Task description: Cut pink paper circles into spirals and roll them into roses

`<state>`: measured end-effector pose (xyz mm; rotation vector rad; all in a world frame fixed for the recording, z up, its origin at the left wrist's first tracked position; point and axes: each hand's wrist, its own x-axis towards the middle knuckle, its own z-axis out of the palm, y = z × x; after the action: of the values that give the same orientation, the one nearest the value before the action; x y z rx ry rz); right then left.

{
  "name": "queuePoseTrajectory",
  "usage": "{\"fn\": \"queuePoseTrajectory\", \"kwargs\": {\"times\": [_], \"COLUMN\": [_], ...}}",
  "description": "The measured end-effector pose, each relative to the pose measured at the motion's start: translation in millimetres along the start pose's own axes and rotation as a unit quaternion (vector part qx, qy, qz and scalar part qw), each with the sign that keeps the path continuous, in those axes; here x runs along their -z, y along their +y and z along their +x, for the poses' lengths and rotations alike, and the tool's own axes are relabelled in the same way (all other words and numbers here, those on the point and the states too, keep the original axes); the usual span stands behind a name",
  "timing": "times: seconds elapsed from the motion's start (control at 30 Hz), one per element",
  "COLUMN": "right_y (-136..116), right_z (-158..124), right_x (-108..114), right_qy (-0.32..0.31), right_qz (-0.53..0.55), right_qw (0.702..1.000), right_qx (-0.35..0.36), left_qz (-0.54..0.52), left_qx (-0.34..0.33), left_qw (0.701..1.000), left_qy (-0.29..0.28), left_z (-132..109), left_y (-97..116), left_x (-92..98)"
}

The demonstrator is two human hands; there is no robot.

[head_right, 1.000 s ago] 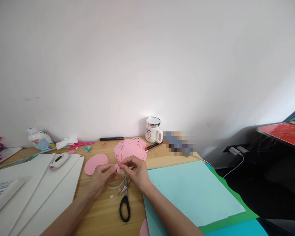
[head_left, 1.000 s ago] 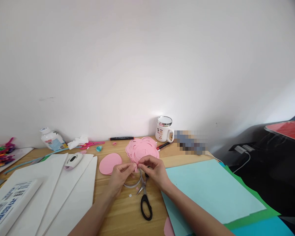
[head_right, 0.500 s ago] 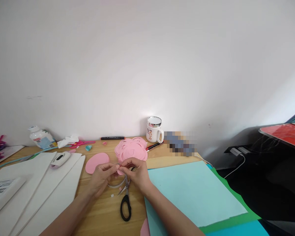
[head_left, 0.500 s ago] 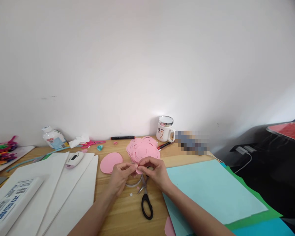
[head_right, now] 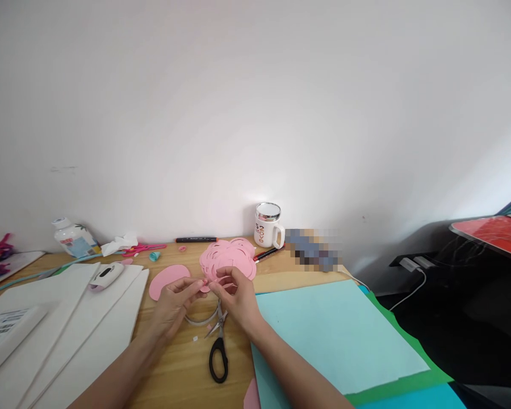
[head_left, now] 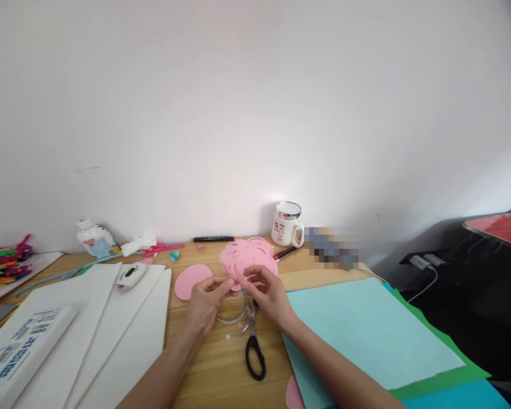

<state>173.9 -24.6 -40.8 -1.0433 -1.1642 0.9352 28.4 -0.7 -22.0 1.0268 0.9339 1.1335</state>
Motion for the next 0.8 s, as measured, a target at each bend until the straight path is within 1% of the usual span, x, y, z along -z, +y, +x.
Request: {"fn": "queuePoseTrajectory", "kwargs": {"times": [0.07, 0.13, 0.23, 0.37, 0.47, 0.67, 0.8], "right_y": [2.6, 4.8, 5.5, 1.0, -2.1, 3.1, 6.5], "right_z": [1.6, 3.2, 4.7, 5.1, 4.8, 3.1, 2.8], "right_x": [-0.1, 0.3, 1.8, 3.5, 3.1, 0.9, 0.4], "right_qy": [-0.015, -0.036, -0.037, -0.001, 0.008, -0.011, -0.027], "right_qz": [0.034, 0.069, 0.108, 0.136, 0.121, 0.083, 0.081], "right_qw": [0.998, 0.993, 0.988, 0.985, 0.987, 0.995, 0.995], "right_qx": [-0.052, -0.087, -0.104, -0.108, -0.103, -0.054, -0.044], "left_qz": [0.02, 0.044, 0.083, 0.122, 0.143, 0.166, 0.153], "left_qx": [-0.017, -0.027, -0.027, -0.032, -0.037, -0.036, -0.039], "left_qw": [0.999, 0.998, 0.996, 0.992, 0.989, 0.985, 0.987], "left_qy": [0.019, 0.022, 0.009, 0.003, -0.002, -0.022, -0.016], "left_z": [0.8, 0.6, -0.9, -3.0, -3.9, -4.3, -3.6], "left_y": [0.4, 1.0, 1.4, 0.8, 0.7, 1.9, 1.1], "left_x": [0.3, 0.0, -1.1, -2.0, -2.7, -3.9, -2.8]}}
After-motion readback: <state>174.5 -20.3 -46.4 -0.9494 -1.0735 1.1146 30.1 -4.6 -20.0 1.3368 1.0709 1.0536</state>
